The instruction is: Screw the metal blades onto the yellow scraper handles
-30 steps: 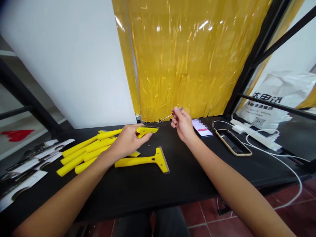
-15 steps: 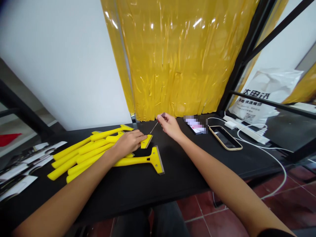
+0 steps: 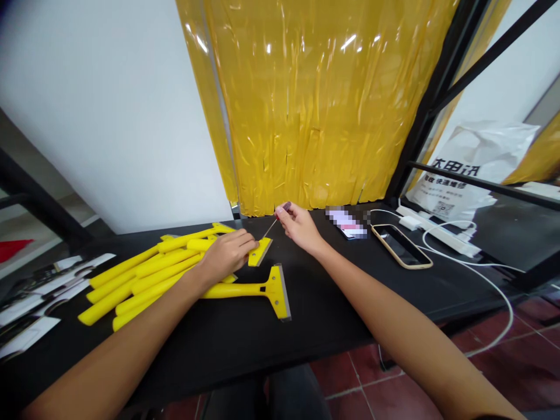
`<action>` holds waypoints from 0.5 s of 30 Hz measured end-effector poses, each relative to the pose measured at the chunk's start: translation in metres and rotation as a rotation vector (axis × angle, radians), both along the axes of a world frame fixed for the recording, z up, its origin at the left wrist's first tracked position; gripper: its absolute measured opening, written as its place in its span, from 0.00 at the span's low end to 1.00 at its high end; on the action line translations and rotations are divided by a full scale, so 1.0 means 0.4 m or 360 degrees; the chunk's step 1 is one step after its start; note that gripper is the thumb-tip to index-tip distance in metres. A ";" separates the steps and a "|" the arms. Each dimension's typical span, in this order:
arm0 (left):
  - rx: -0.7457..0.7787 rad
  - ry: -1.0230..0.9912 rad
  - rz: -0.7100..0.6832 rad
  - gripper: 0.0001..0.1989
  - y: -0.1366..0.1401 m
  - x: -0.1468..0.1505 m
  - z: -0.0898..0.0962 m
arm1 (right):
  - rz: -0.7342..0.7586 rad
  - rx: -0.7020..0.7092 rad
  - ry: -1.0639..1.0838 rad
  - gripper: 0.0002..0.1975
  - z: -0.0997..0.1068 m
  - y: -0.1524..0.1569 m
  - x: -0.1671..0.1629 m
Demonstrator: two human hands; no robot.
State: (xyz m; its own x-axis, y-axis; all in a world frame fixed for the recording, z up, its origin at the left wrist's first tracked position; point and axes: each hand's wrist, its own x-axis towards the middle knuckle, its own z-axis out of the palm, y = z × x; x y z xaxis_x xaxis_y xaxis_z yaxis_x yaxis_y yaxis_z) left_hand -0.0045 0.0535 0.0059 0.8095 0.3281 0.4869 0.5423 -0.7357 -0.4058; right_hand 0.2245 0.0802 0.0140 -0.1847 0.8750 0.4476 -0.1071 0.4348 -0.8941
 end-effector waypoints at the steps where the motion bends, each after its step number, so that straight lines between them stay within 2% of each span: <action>1: -0.0024 -0.0010 0.0000 0.12 0.002 -0.002 -0.001 | -0.0009 0.0005 0.0005 0.20 0.000 0.000 0.000; 6: -0.0101 -0.0114 0.0184 0.11 -0.007 -0.015 0.018 | -0.0105 0.0116 0.0209 0.16 0.008 -0.005 0.001; 11: -0.0235 -0.0385 0.0475 0.13 -0.067 -0.015 0.114 | -0.0170 0.0198 0.0496 0.11 0.037 -0.024 -0.003; 13: -0.0469 -0.0530 0.0546 0.13 -0.093 -0.012 0.154 | -0.0199 0.0228 0.0552 0.11 0.053 -0.039 -0.007; 15: -0.0864 -0.0886 0.0561 0.13 -0.109 -0.005 0.177 | -0.0225 0.0280 0.0597 0.11 0.067 -0.060 -0.012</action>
